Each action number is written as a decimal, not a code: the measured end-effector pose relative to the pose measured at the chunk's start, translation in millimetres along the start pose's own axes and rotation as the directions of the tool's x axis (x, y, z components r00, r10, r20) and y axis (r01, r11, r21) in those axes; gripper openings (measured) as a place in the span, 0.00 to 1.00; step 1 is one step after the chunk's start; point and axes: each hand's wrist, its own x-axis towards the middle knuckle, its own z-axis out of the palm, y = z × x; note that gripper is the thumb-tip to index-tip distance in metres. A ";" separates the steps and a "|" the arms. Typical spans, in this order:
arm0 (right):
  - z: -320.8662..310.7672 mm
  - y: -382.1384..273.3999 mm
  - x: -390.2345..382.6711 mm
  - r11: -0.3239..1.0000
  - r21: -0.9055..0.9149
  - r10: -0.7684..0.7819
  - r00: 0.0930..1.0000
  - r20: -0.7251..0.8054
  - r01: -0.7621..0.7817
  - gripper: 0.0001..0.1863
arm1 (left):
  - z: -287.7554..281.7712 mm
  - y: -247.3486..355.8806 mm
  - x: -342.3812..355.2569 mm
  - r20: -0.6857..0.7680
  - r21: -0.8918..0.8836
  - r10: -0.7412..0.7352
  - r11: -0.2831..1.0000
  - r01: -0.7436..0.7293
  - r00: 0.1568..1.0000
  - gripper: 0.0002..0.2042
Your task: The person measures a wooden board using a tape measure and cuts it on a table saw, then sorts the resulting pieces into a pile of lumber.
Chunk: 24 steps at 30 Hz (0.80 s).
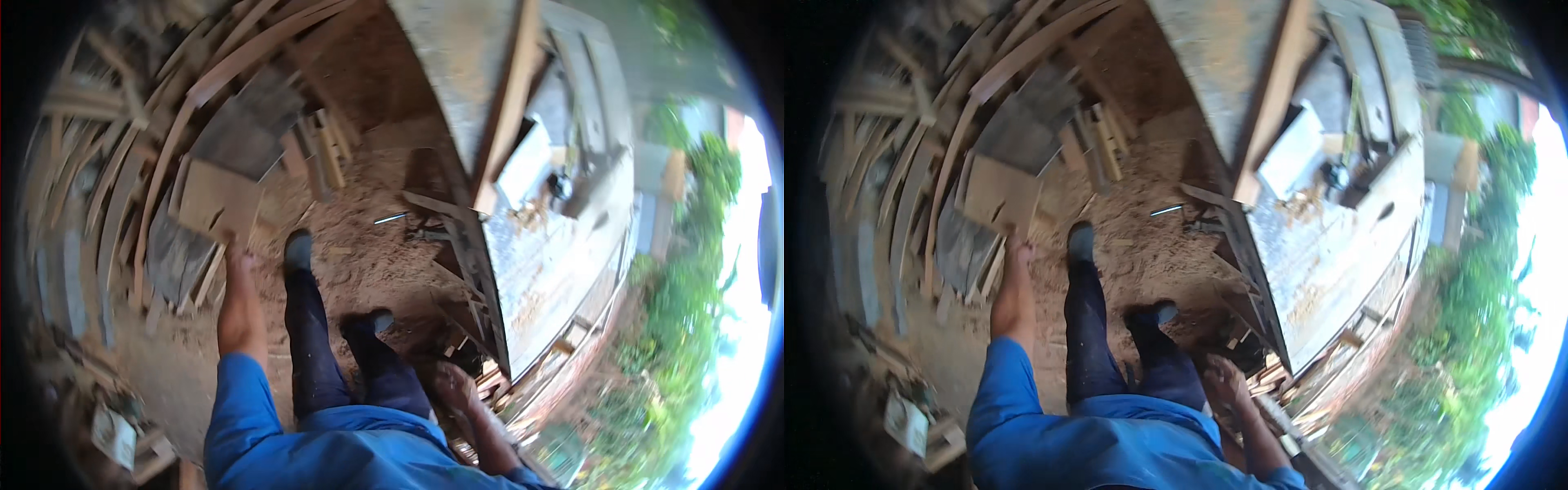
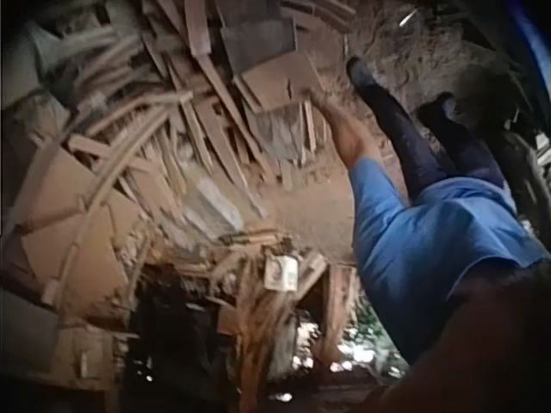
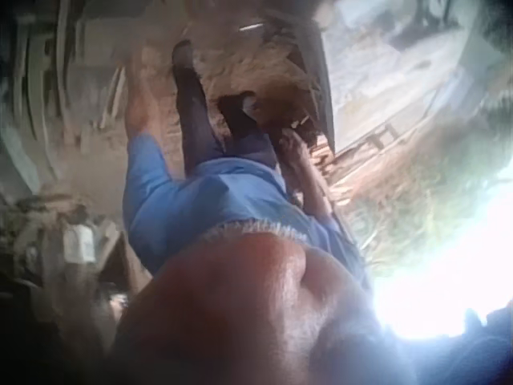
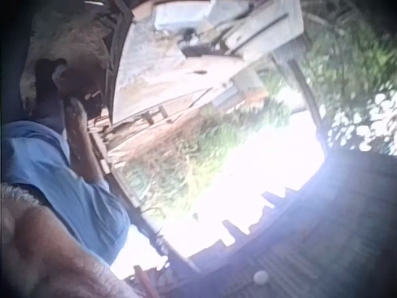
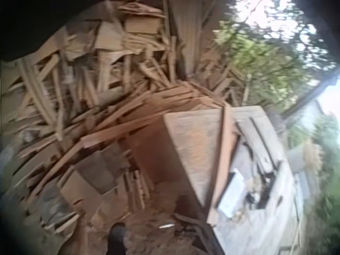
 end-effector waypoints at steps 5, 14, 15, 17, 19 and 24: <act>-17.2 -63.7 59.1 0.975 0.213 -0.074 0.997 0.036 0.065 0.24 | -26.9 -2.2 -69.7 0.224 -0.148 0.250 0.964 -0.221 0.942 0.25; 3.3 -96.9 40.9 0.520 0.854 -0.342 0.919 0.195 0.012 0.39 | -84.6 -222.2 -399.3 0.715 0.060 0.349 0.833 -0.551 0.605 0.18; -11.5 -99.4 24.0 0.345 0.936 -0.424 0.901 0.090 0.069 0.41 | -84.0 -258.4 -430.8 0.720 0.116 0.321 0.818 -0.563 0.615 0.18; -25.9 -71.8 1.1 0.258 0.943 -0.386 0.917 -0.100 0.211 0.41 | -73.4 -328.7 -467.4 0.800 0.206 0.283 0.699 -0.685 0.529 0.21; -46.4 -18.6 -9.6 0.086 0.976 -0.356 0.921 -0.159 0.201 0.38 | -64.2 -381.9 -481.9 0.859 0.195 0.270 0.615 -0.764 0.436 0.23; -121.9 113.8 -57.5 -0.258 0.934 -0.209 0.930 -0.302 0.246 0.30 | -8.9 -393.1 -558.7 0.984 0.177 -0.100 0.611 -0.772 0.147 0.46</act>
